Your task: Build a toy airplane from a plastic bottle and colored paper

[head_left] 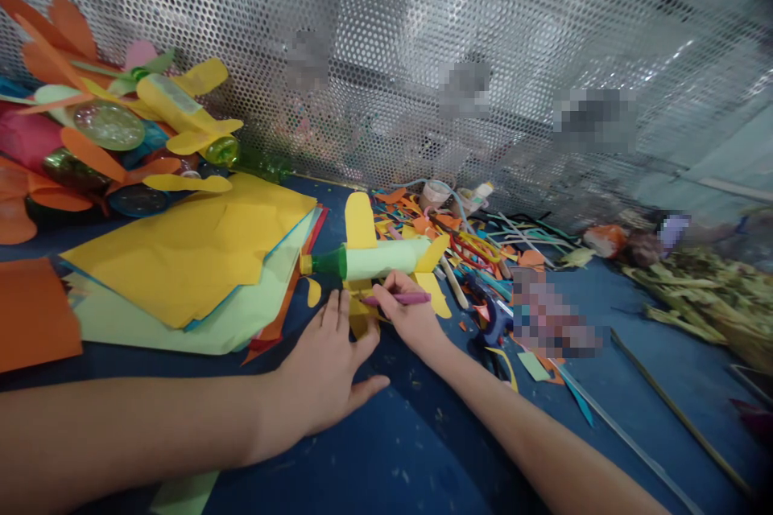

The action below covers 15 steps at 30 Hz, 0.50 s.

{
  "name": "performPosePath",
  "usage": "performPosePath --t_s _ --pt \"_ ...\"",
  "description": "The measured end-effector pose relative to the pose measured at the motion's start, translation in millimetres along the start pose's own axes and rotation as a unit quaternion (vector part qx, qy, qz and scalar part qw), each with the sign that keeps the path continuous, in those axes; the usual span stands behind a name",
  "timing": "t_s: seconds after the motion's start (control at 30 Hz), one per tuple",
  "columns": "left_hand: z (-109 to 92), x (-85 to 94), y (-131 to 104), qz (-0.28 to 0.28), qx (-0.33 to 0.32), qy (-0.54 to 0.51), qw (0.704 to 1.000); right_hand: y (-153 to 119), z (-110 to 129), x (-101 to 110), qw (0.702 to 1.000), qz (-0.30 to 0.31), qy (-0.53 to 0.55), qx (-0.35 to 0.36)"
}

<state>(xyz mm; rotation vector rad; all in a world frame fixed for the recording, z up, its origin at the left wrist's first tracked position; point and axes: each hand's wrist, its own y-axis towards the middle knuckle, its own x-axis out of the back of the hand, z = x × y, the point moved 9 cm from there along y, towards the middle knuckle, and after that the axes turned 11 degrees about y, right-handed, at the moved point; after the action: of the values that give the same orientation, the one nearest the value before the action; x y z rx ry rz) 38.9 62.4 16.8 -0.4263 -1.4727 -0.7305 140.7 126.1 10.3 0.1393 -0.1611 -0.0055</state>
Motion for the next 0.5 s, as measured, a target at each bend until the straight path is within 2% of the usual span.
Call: performPosePath --t_s 0.5 --pt "0.0 0.7 0.2 -0.001 0.0 -0.001 1.0 0.4 4.3 2.3 1.0 -0.012 -0.016 0.009"
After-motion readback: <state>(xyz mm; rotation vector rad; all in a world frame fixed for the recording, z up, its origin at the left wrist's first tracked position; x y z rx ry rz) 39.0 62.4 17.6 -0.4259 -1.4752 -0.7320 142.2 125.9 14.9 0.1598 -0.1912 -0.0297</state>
